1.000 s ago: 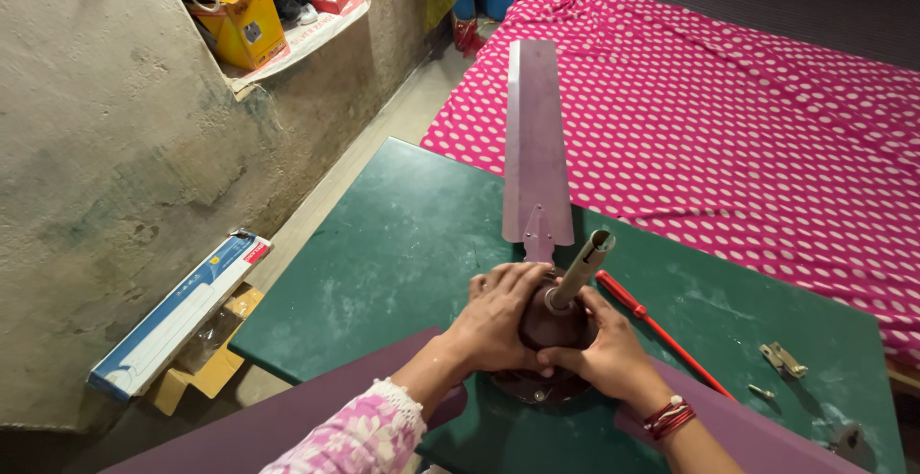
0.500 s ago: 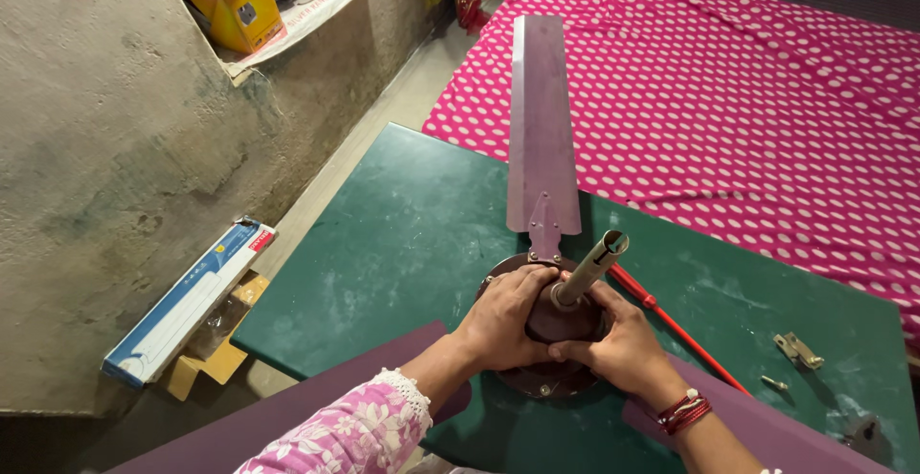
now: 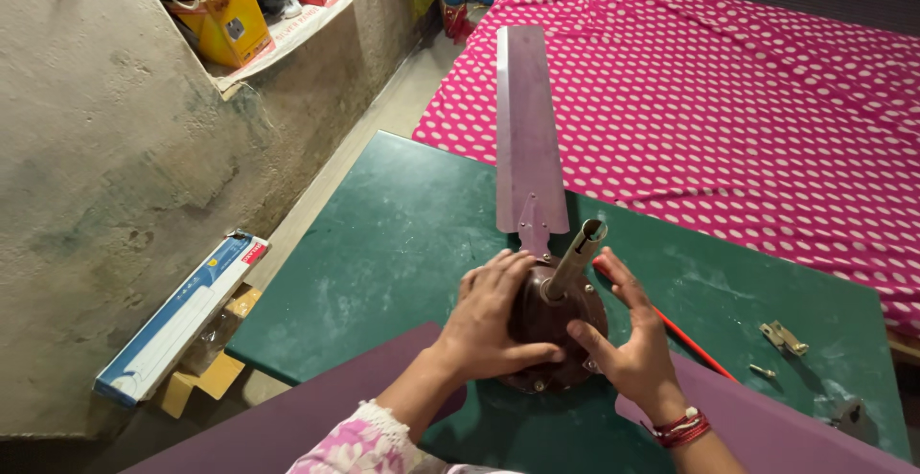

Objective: The person uses a red screwdriver to tighten screws on the central hub of a ceiling fan with purple blades. They then attach a small metal bracket to the fan's central rod and secure it with a nut.

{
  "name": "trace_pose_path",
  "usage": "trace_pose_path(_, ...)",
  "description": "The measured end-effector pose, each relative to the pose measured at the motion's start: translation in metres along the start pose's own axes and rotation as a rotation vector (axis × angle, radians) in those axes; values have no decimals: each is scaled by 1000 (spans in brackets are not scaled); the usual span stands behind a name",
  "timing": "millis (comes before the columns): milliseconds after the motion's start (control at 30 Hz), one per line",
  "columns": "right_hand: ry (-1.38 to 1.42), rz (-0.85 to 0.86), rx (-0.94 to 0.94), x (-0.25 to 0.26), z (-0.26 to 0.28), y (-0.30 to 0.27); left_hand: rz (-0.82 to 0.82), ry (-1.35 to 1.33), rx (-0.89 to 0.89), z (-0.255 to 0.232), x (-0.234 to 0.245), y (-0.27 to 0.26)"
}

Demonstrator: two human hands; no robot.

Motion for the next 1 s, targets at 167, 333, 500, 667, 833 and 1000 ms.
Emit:
trace_pose_path(167, 142, 49, -45, -26, 14, 12, -200, 10, -41, -8, -20, 22)
trace_pose_path(333, 204, 98, -73, -39, 10, 18, -329, -95, -84, -9, -23, 27)
trace_pose_path(500, 321, 119, -122, -45, -9, 15, -330, -117, -73, -11, -21, 28)
trace_pose_path(667, 389, 117, -90, -49, -22, 12, -412, -101, -104, -16, -17, 28)
trace_pose_path(833, 370, 129, -123, -49, -23, 13, -413, -74, -84, -14, -18, 27)
trace_pose_path(1000, 361, 128, -119, -49, -9, 12, -398, -70, -96, -12, -22, 23)
Point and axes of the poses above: each hand's wrist, its own y-axis towards the middle knuckle, its own x-axis out of the back of the hand, z = x × y, the point moved 7 cm from there along y, towards the middle knuckle, and after that the axes turned 11 degrees about -x, right-handed, at the moved point
